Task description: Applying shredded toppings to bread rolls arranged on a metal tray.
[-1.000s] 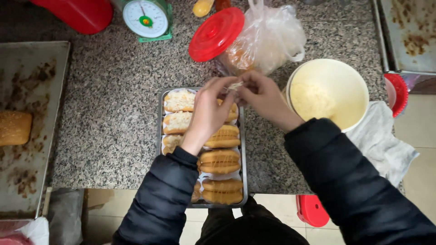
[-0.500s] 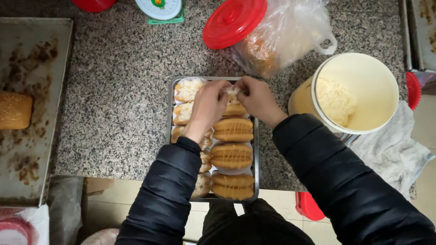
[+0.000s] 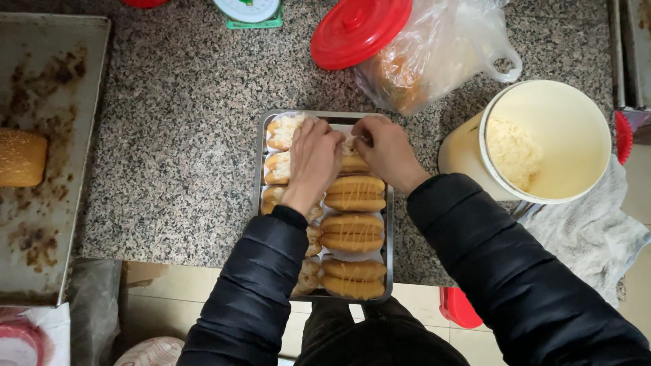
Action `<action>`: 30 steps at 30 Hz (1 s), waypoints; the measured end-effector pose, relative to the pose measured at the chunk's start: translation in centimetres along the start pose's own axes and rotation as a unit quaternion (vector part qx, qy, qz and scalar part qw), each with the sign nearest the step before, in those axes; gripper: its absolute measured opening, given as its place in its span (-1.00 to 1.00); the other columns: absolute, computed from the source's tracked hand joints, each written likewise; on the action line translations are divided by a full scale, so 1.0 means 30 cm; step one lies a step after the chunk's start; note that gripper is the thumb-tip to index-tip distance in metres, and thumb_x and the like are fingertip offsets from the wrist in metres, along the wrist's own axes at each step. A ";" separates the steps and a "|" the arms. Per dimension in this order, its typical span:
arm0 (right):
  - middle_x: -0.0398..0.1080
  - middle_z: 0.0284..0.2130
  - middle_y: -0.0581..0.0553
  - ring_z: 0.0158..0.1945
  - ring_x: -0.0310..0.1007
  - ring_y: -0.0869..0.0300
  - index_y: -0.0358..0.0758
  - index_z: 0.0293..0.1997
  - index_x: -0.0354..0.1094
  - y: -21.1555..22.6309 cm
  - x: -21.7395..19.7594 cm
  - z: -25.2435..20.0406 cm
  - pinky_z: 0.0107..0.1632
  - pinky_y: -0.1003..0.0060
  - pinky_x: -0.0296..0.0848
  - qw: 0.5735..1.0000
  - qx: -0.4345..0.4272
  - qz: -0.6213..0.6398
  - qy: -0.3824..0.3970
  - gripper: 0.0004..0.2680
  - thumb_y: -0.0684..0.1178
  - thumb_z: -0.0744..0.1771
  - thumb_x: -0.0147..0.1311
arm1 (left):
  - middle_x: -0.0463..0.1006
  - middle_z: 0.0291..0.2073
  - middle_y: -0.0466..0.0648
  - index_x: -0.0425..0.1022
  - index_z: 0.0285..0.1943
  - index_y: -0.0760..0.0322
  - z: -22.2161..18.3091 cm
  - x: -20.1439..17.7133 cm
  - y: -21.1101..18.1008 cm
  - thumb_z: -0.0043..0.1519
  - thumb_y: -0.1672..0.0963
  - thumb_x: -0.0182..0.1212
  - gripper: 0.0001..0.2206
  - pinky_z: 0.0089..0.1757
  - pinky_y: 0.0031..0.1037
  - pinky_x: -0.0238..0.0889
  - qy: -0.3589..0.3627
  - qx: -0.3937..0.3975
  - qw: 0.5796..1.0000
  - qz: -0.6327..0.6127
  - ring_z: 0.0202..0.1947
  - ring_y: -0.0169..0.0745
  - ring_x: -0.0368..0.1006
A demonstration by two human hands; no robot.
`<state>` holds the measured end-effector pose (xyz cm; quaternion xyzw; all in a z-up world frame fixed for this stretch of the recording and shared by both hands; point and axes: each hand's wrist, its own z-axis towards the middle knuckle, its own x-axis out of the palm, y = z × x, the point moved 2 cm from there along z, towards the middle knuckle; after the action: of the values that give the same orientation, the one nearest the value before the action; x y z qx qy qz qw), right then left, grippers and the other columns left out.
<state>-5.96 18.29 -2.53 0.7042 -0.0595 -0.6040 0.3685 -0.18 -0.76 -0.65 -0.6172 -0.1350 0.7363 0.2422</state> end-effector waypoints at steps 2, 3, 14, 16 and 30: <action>0.53 -0.11 -0.29 -0.04 0.67 -0.40 -0.11 0.12 0.56 0.006 0.000 0.000 -0.01 -0.27 0.66 1.000 -0.002 0.006 0.001 -0.83 -0.06 0.40 0.25 | 0.56 -0.21 -0.03 0.75 -0.12 0.05 -0.006 -0.002 0.012 0.31 0.10 0.31 -0.89 0.02 -0.16 0.28 -0.009 -0.004 1.000 0.005 0.00 0.07 0.43; 0.52 -0.10 -0.29 -0.03 0.68 -0.40 -0.12 0.14 0.56 0.008 -0.002 -0.001 0.00 -0.24 0.68 1.000 -0.004 0.011 0.002 -0.83 -0.10 0.41 0.23 | 0.54 -0.19 -0.04 0.75 -0.10 0.04 -0.007 -0.003 0.017 0.30 0.09 0.31 -0.88 0.02 -0.16 0.28 -0.018 -0.008 1.000 0.010 0.02 0.06 0.41; 0.53 -0.07 -0.33 0.02 0.68 -0.37 -0.19 0.24 0.46 0.050 -0.051 -0.022 -0.01 -0.25 0.70 0.999 0.021 0.022 0.009 -0.79 -0.15 0.44 0.18 | 0.47 -0.22 -0.08 0.57 -0.22 0.11 0.022 0.073 -0.025 0.33 0.07 0.30 -0.89 0.00 -0.16 0.18 -0.062 0.021 0.997 0.032 -0.02 0.03 0.41; 0.53 -0.09 -0.36 0.01 0.68 -0.39 -0.25 0.23 0.46 0.037 -0.050 -0.028 -0.03 -0.25 0.70 0.999 0.025 0.034 0.008 -0.82 -0.18 0.46 0.15 | 0.46 -0.23 -0.10 0.54 -0.25 0.10 0.027 0.077 -0.023 0.30 0.07 0.32 -0.89 0.01 -0.16 0.17 -0.067 0.024 0.996 0.051 -0.03 0.00 0.41; 0.41 -0.14 -0.32 -0.08 0.63 -0.33 -0.34 0.15 0.46 -0.019 -0.057 -0.064 -0.07 -0.13 0.66 0.992 0.004 0.111 -0.062 -0.84 -0.28 0.43 0.19 | 0.40 -0.24 -0.09 0.55 -0.22 0.13 0.018 0.047 -0.053 0.24 0.09 0.43 -0.87 -0.05 -0.15 0.14 -0.084 0.056 0.993 0.067 -0.08 0.04 0.39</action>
<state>-4.91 20.46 -1.49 0.6559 -0.1624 -0.6019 0.4255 -0.59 1.37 -0.94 -0.5465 -0.0716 0.8065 0.2139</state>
